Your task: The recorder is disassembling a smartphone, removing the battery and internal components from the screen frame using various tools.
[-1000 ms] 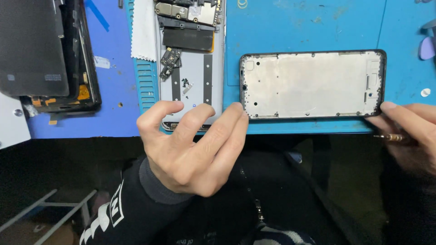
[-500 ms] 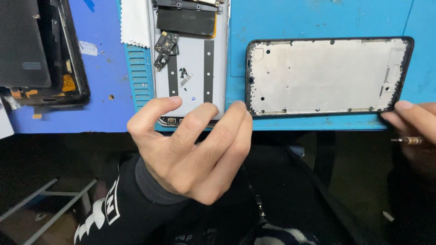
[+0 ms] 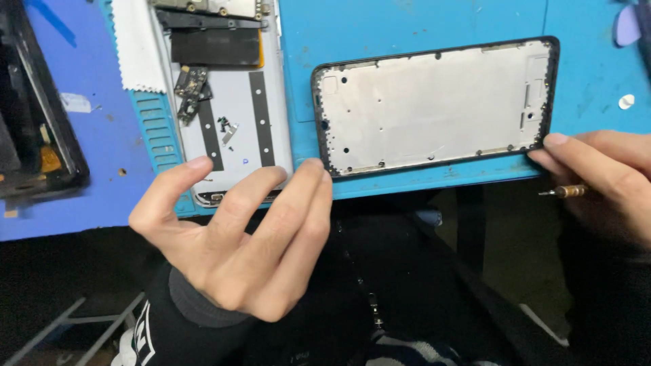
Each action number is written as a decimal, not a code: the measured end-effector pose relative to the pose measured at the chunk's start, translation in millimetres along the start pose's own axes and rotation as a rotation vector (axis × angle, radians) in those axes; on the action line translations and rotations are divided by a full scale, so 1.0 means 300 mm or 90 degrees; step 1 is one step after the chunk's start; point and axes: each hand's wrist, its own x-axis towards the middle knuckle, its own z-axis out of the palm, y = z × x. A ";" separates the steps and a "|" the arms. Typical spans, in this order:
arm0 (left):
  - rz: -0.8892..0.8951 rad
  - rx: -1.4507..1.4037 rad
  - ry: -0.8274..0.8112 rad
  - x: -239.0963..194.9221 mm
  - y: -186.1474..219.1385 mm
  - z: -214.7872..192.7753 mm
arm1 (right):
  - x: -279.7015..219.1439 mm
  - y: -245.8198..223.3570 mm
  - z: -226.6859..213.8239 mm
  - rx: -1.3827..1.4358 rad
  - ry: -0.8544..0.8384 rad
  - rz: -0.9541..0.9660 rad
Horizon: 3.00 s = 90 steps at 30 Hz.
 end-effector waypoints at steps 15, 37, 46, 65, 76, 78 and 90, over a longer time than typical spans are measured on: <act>-0.071 -0.053 -0.112 0.150 0.046 0.066 | 0.035 0.062 -0.039 -0.001 -0.024 -0.151; -0.096 -0.107 -0.077 0.134 0.191 0.184 | 0.128 0.320 -0.115 -0.036 0.000 0.186; 0.119 -0.176 0.017 0.114 0.158 0.247 | 0.261 0.211 -0.209 -0.228 0.081 0.117; 0.152 -0.059 0.083 0.161 0.184 0.225 | 0.162 -0.007 -0.183 -0.316 0.057 0.092; 0.200 0.108 0.210 0.086 0.149 0.281 | 0.224 0.045 -0.181 -0.465 0.058 0.042; 0.182 0.081 0.207 0.085 0.148 0.268 | 0.237 0.077 -0.163 -0.491 -0.004 0.109; 0.130 -0.217 0.068 0.077 0.134 0.221 | -0.070 0.717 -0.072 -0.124 0.032 0.279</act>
